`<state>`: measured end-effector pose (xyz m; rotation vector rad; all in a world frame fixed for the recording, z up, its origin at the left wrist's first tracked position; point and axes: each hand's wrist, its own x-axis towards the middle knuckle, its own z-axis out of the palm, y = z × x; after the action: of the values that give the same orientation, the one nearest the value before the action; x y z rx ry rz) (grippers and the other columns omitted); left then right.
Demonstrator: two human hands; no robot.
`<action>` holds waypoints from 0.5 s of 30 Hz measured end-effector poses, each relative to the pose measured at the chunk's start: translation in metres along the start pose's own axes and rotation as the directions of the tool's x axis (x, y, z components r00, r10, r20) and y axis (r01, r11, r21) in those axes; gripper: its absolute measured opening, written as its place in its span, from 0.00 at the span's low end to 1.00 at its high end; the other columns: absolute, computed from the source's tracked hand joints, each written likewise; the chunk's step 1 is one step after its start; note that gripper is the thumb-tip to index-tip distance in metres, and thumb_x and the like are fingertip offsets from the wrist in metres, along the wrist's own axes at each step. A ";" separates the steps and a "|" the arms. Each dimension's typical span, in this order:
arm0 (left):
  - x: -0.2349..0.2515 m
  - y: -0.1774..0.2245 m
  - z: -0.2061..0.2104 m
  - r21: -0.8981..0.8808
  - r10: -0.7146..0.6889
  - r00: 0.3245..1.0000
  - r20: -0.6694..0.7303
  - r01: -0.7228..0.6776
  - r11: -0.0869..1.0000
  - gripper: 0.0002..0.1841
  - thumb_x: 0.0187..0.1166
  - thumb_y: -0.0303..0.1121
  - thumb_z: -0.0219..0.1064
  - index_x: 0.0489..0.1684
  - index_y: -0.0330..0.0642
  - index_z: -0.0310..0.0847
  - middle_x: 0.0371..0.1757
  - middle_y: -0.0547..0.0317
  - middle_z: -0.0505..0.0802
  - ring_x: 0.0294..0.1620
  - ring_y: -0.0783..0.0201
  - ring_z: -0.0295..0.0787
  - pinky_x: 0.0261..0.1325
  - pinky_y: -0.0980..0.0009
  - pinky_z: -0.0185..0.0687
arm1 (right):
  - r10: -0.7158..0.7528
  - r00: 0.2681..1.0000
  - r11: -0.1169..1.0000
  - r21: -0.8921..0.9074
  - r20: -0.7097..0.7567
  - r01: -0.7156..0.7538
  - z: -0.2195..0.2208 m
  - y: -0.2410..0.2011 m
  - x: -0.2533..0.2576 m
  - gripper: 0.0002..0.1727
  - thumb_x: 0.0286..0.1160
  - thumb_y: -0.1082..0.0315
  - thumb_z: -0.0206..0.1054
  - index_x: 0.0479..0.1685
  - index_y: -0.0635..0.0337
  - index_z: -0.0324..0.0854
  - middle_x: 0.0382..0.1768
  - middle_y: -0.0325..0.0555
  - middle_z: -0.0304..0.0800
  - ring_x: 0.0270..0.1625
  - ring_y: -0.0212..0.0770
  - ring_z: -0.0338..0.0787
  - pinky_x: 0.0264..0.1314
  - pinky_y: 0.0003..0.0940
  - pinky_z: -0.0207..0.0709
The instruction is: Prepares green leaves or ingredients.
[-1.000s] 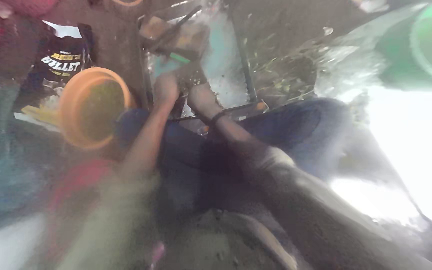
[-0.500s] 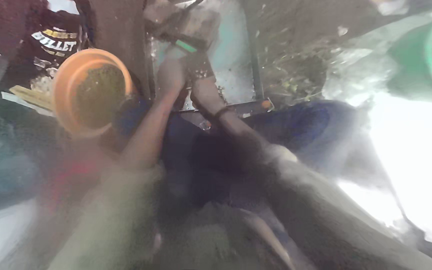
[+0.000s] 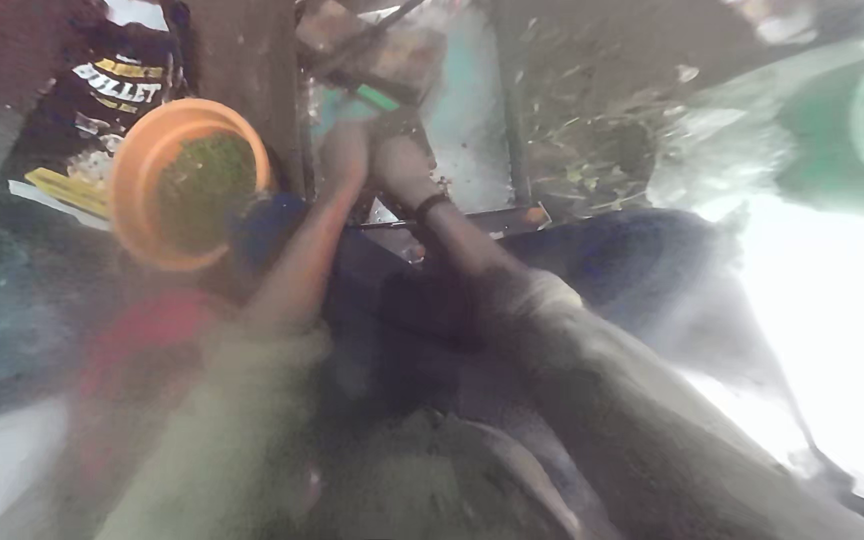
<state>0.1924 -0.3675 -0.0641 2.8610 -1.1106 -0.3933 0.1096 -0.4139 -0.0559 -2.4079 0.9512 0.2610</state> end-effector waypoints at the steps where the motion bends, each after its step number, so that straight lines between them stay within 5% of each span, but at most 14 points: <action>1: 0.000 -0.001 0.001 -0.006 0.016 1.000 0.003 -0.016 1.000 0.12 0.84 0.27 0.60 0.51 0.30 0.87 0.57 0.32 0.91 0.62 0.34 0.90 0.60 0.36 0.86 | 0.016 1.000 1.000 0.007 0.008 -0.016 0.005 0.001 0.004 0.16 0.82 0.60 0.63 0.53 0.63 0.88 0.55 0.62 0.93 0.59 0.64 0.93 0.54 0.67 0.85; 4: 0.006 -0.002 0.003 -0.006 0.052 0.998 0.021 -0.052 0.999 0.11 0.80 0.32 0.65 0.50 0.40 0.92 0.58 0.38 0.93 0.64 0.37 0.89 0.63 0.34 0.84 | 0.037 0.999 0.999 -0.007 0.018 -0.037 0.016 0.011 -0.003 0.15 0.77 0.62 0.67 0.52 0.62 0.88 0.53 0.62 0.93 0.57 0.64 0.93 0.53 0.67 0.86; 7: 0.005 0.003 -0.002 -0.011 0.026 0.999 0.033 -0.025 1.000 0.12 0.77 0.35 0.69 0.49 0.39 0.92 0.59 0.39 0.94 0.65 0.37 0.90 0.64 0.34 0.84 | 0.054 0.998 0.999 0.000 -0.016 -0.054 0.028 0.025 -0.041 0.23 0.80 0.65 0.63 0.74 0.58 0.79 0.49 0.64 0.93 0.53 0.67 0.94 0.49 0.66 0.86; 11: 0.004 0.006 -0.008 -0.038 0.044 0.998 0.055 -0.042 0.998 0.12 0.79 0.33 0.69 0.52 0.39 0.93 0.61 0.40 0.93 0.68 0.41 0.89 0.70 0.38 0.82 | 0.054 0.998 0.998 -0.024 -0.019 -0.055 0.037 0.047 -0.068 0.34 0.77 0.66 0.64 0.88 0.44 0.68 0.48 0.60 0.93 0.49 0.65 0.94 0.44 0.65 0.86; 14: 0.003 0.004 -0.006 -0.004 0.063 0.997 0.055 -0.062 0.998 0.12 0.80 0.34 0.68 0.53 0.39 0.92 0.65 0.39 0.91 0.70 0.39 0.87 0.72 0.38 0.81 | 0.056 0.998 0.998 0.030 -0.022 -0.055 0.003 0.036 -0.082 0.27 0.78 0.65 0.65 0.79 0.55 0.77 0.53 0.63 0.93 0.55 0.66 0.93 0.52 0.65 0.86; 15: 0.002 0.003 -0.006 -0.005 0.063 0.997 0.050 -0.063 0.998 0.12 0.81 0.32 0.67 0.54 0.38 0.92 0.66 0.37 0.91 0.70 0.37 0.87 0.70 0.36 0.81 | 0.094 0.989 0.993 0.055 0.117 -0.101 -0.024 0.023 -0.088 0.24 0.82 0.67 0.65 0.76 0.63 0.77 0.61 0.66 0.90 0.64 0.67 0.90 0.61 0.66 0.83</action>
<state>0.1935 -0.3713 -0.0586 2.8196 -1.2036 -0.4660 0.0291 -0.3899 -0.0129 -2.2691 1.0106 0.3960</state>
